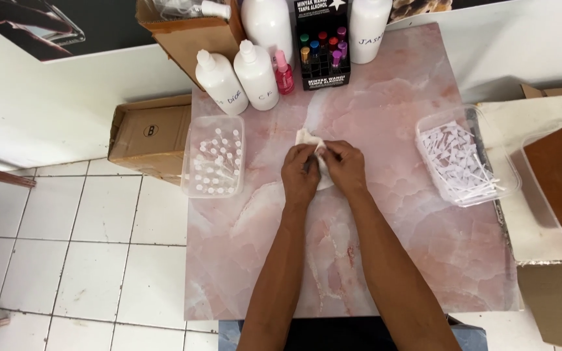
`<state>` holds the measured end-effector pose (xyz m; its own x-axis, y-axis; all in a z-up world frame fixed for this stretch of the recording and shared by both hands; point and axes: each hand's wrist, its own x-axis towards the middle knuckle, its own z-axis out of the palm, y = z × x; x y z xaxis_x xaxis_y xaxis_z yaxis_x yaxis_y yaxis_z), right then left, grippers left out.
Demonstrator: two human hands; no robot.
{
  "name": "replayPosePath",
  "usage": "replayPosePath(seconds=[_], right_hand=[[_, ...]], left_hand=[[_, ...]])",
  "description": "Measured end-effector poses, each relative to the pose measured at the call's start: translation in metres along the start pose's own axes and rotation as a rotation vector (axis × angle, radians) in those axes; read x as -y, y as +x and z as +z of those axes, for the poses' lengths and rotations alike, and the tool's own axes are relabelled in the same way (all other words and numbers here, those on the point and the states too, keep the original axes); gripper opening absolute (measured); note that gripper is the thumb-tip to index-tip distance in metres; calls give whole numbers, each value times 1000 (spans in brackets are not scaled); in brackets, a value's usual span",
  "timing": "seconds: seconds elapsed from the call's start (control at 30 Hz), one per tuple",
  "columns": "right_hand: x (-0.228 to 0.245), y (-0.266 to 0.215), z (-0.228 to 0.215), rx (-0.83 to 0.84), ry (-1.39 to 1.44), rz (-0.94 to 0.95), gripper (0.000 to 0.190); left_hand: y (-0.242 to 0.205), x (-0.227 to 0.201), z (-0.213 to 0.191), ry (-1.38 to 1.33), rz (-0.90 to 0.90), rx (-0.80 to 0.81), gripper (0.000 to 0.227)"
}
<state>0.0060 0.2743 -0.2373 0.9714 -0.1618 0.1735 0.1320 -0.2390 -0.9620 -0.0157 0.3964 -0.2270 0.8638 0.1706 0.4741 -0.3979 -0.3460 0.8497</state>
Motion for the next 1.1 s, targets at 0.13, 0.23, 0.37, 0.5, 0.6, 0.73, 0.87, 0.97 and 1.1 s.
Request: replayPosePath(seconds=[0.13,0.23,0.37,0.5,0.6,0.73,0.87,0.97,1.1], right_hand=[[-4,7,18,-89,44,184,10],[-4,5,36,-186,134,236,12],[31,-1,41,-108,252,316,33],[21,3,45,-107,141,349,31],[5,2,50,-253,119,244,23],[8,-7,47,-296,77,69,16],[13,-17,31,-249,175,-7,19],[2,-17,21,-204,325,41,20],[-46,-15,13,-128,398,132,22]], left_hand=[[2,-1,-1,18,47,-18,28],[3,2,-3,-37,37,-49,24],[6,3,-3,-51,-18,-163,22],[4,2,-1,-19,-56,-196,20],[3,13,4,-72,-120,-246,20],[6,14,15,-134,-214,-329,22],[2,-2,7,-242,-220,-304,24],[3,-8,-5,-293,-215,-277,24],[-2,-19,-27,-267,-175,-234,22]])
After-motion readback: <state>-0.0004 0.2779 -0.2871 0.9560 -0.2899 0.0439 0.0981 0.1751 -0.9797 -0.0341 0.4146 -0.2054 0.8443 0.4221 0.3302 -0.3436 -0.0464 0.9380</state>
